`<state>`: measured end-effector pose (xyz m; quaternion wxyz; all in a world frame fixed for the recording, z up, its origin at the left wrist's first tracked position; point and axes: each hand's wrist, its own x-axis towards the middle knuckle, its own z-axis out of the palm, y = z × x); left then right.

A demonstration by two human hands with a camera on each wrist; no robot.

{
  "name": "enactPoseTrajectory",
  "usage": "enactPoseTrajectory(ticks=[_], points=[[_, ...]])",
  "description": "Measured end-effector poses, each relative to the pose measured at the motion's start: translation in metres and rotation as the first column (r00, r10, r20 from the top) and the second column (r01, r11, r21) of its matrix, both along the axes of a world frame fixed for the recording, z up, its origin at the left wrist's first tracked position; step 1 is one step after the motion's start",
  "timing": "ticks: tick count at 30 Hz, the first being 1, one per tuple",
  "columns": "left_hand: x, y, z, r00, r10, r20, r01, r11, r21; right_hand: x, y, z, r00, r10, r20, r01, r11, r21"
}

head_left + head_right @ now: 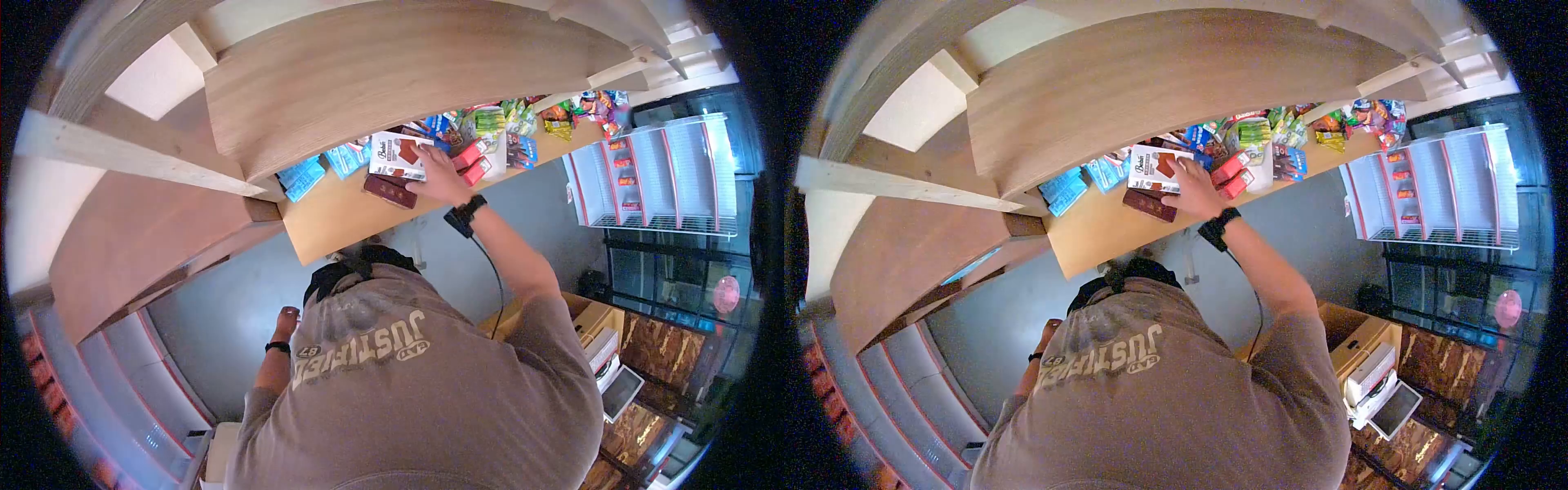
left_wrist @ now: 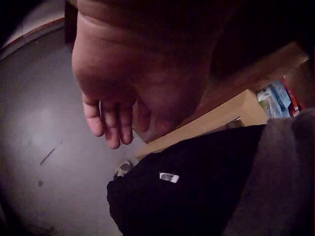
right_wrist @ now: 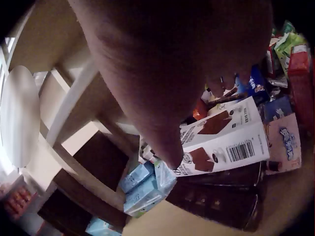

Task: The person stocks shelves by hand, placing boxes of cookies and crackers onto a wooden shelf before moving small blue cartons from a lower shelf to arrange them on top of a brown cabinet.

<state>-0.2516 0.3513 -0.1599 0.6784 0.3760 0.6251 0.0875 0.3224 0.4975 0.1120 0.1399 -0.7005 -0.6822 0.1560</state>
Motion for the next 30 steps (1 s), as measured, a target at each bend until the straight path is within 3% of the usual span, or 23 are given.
enactPoseTrajectory(ticks=[3, 4, 5, 7, 9, 11, 13, 15, 17, 19, 20, 21, 22, 23, 24, 26, 27, 28, 30], points=[[0.03, 0.004, 0.04, 0.982, -0.05, -0.18, 0.058, 0.997, 0.041, 0.011, 0.03, -0.009, 0.997, 0.072, 0.013, -0.072, 0.997, -0.004], [0.042, 0.005, 0.057, 0.982, -0.042, -0.184, 0.054, 0.997, 0.063, 0.013, 0.038, -0.005, 0.996, 0.072, 0.049, -0.067, 0.994, -0.087], [0.046, 0.006, 0.058, 0.95, -0.141, -0.28, 0.168, 0.983, 0.076, 0.016, 0.042, -0.008, 0.993, 0.068, 0.094, -0.06, 0.995, -0.082], [0.057, 0.001, 0.064, 0.994, 0.008, -0.113, 0.009, 0.989, 0.146, 0.026, 0.055, -0.023, 0.981, 0.156, 0.113, -0.148, 0.986, -0.079], [0.067, -0.001, 0.074, 0.985, 0.025, -0.17, -0.003, 0.991, 0.132, 0.028, 0.054, -0.026, 0.984, 0.155, 0.091, -0.144, 0.983, -0.114], [0.07, -0.009, 0.068, 0.975, 0.048, -0.219, -0.021, 0.992, 0.123, 0.027, 0.05, -0.023, 0.984, 0.158, 0.079, -0.146, 0.979, -0.144], [0.072, -0.022, 0.061, 0.964, 0.175, -0.203, -0.158, 0.983, 0.095, 0.021, 0.036, -0.022, 0.995, 0.102, 0.022, -0.103, 0.993, 0.059], [0.076, -0.033, 0.065, 0.961, 0.157, -0.227, -0.134, 0.985, 0.112, 0.013, 0.022, -0.02, 0.995, 0.09, 0.043, -0.096, 0.986, 0.137], [0.067, -0.052, 0.054, 0.957, 0.132, -0.257, -0.103, 0.987, 0.125, 0.012, 0.013, -0.023, 0.998, 0.01, 0.056, -0.009, 1.0, -0.021], [0.044, -0.075, 0.006, 0.953, 0.026, -0.301, 0.026, 0.985, 0.168, 0.016, 0.013, -0.037, 0.999, 0.02, 0.043, -0.022, 0.998, 0.055], [0.051, -0.08, 0.003, 0.867, -0.079, -0.492, 0.133, 0.988, 0.075, 0.018, 0.015, -0.039, 1.0, 0.014, 0.006, -0.014, 0.999, 0.036], [0.052, -0.084, 0.003, 0.865, -0.074, -0.496, 0.13, 0.989, 0.078, 0.021, 0.018, -0.042, 0.999, 0.008, -0.031, -0.007, 1.0, 0.016], [0.052, -0.088, 0.008, 0.911, 0.02, -0.412, 0.009, 0.998, 0.068, 0.022, 0.021, -0.037, 0.999, 0.011, -0.037, -0.01, 1.0, 0.02], [0.051, -0.089, 0.011, 0.938, 0.121, -0.326, -0.111, 0.993, 0.05, 0.025, 0.025, -0.032, 0.999, -0.022, -0.044, 0.018, 0.997, -0.081], [0.054, -0.089, 0.013, 0.935, 0.127, -0.33, -0.114, 0.992, 0.061, 0.025, 0.03, -0.026, 0.997, -0.054, -0.048, 0.045, 0.983, -0.177], [0.049, -0.091, -0.011, 0.918, 0.151, -0.366, -0.138, 0.989, 0.063, 0.026, 0.035, -0.026, 0.999, -0.039, -0.038, 0.03, 0.979, -0.2], [0.072, -0.077, 0.042, 0.898, 0.032, -0.438, 0.039, 0.988, 0.151, 0.026, 0.039, -0.025, 0.999, -0.025, -0.022, 0.019, 0.972, -0.233], [0.079, -0.072, 0.055, 0.908, 0.046, -0.415, 0.018, 0.988, 0.15, 0.027, 0.043, -0.024, 0.998, -0.016, -0.068, -0.005, 0.954, -0.3], [0.091, -0.062, 0.072, 0.91, 0.056, -0.411, 0.013, 0.987, 0.163, 0.024, 0.041, -0.027, 1.0, 0.022, -0.02, -0.025, 0.979, -0.201]])
